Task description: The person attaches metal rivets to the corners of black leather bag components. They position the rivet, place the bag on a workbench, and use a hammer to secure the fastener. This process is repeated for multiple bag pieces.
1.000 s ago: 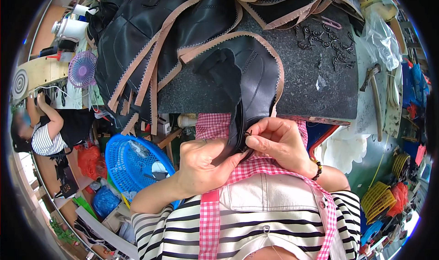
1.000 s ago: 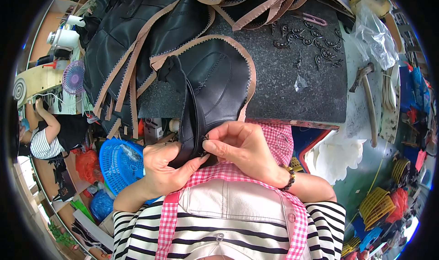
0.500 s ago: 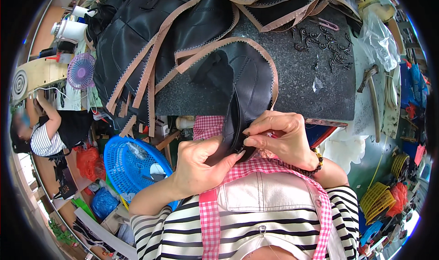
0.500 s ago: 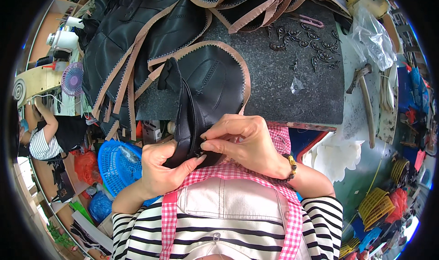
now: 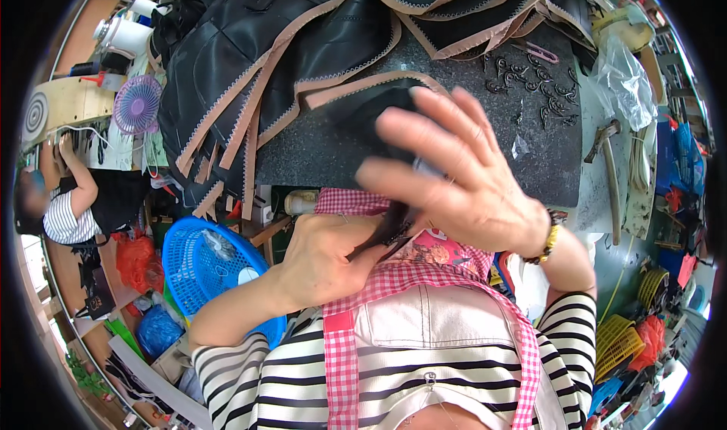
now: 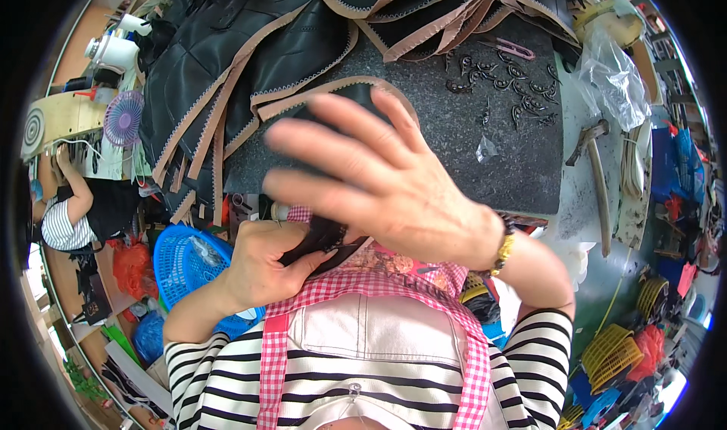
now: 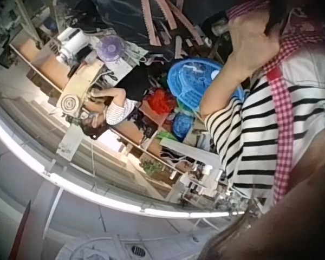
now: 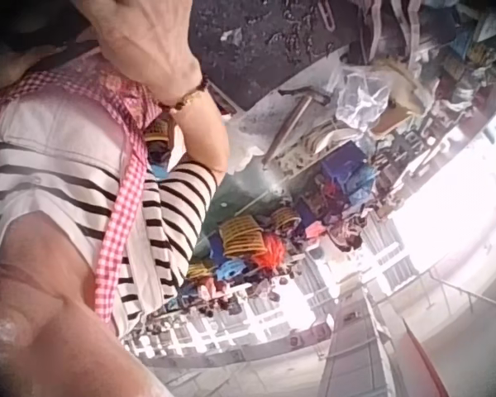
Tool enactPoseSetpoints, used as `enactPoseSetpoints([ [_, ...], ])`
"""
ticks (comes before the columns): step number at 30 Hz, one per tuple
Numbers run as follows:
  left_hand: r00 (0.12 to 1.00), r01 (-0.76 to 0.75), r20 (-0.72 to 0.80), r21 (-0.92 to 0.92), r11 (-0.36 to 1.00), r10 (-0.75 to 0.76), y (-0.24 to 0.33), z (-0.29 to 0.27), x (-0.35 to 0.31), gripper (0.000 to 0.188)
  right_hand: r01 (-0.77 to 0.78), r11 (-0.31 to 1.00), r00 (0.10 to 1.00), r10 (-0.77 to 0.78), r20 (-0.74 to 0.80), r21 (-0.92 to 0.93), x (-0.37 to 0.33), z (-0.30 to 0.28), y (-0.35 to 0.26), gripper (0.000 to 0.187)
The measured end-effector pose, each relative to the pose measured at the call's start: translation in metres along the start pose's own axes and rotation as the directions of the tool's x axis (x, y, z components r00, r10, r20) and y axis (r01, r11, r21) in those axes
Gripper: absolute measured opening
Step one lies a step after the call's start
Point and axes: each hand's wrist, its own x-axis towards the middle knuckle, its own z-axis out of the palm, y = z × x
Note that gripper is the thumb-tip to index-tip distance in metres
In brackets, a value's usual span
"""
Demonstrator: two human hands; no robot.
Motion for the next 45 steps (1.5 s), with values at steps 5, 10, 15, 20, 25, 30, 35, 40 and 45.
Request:
enactPoseSetpoints([
  [5,0.996,-0.047,0.088,0.176,0.983,0.032,0.011,-0.014,0.0,0.024,0.3,0.948,0.902,-0.319,0.291,0.108,0.021,-0.008,0.01,0.009],
  [10,0.994,-0.106,0.035,0.377,0.92,0.101,0.013,-0.023,-0.002,0.03,0.294,0.956,0.932,-0.281,0.23,-0.022,0.026,-0.005,0.0,0.013],
  [15,0.898,-0.296,0.049,0.801,0.52,0.437,0.017,-0.026,-0.002,0.027,0.166,0.966,0.986,-0.162,0.039,-0.198,0.018,-0.004,-0.016,0.014],
  [20,0.819,-0.26,0.105,0.944,0.203,0.564,0.025,-0.025,0.003,0.029,0.204,0.926,0.956,-0.259,-0.14,-0.317,0.002,-0.001,-0.019,0.015],
  [25,0.796,-0.303,0.174,0.944,0.133,0.579,0.025,-0.025,0.011,0.03,0.234,0.897,0.938,-0.31,-0.155,-0.376,0.0,-0.001,-0.016,0.011],
  [30,0.795,-0.291,0.13,0.939,0.184,0.592,0.023,-0.023,0.013,0.03,0.143,0.92,0.976,-0.192,-0.1,-0.364,0.011,-0.012,-0.024,0.011],
  [35,0.792,-0.267,0.074,0.935,0.234,0.606,0.023,-0.022,0.011,0.029,0.192,0.923,0.967,-0.235,-0.096,-0.333,0.006,-0.01,-0.021,0.012],
  [40,0.797,-0.283,0.075,0.923,0.261,0.599,0.023,-0.021,0.015,0.024,0.197,0.918,0.966,-0.241,-0.091,-0.345,0.003,-0.009,-0.019,0.013],
  [45,0.698,-0.2,-0.105,0.921,0.334,0.709,0.015,-0.03,0.02,0.013,0.156,0.888,0.96,-0.239,-0.145,-0.432,0.004,-0.016,-0.026,0.011],
])
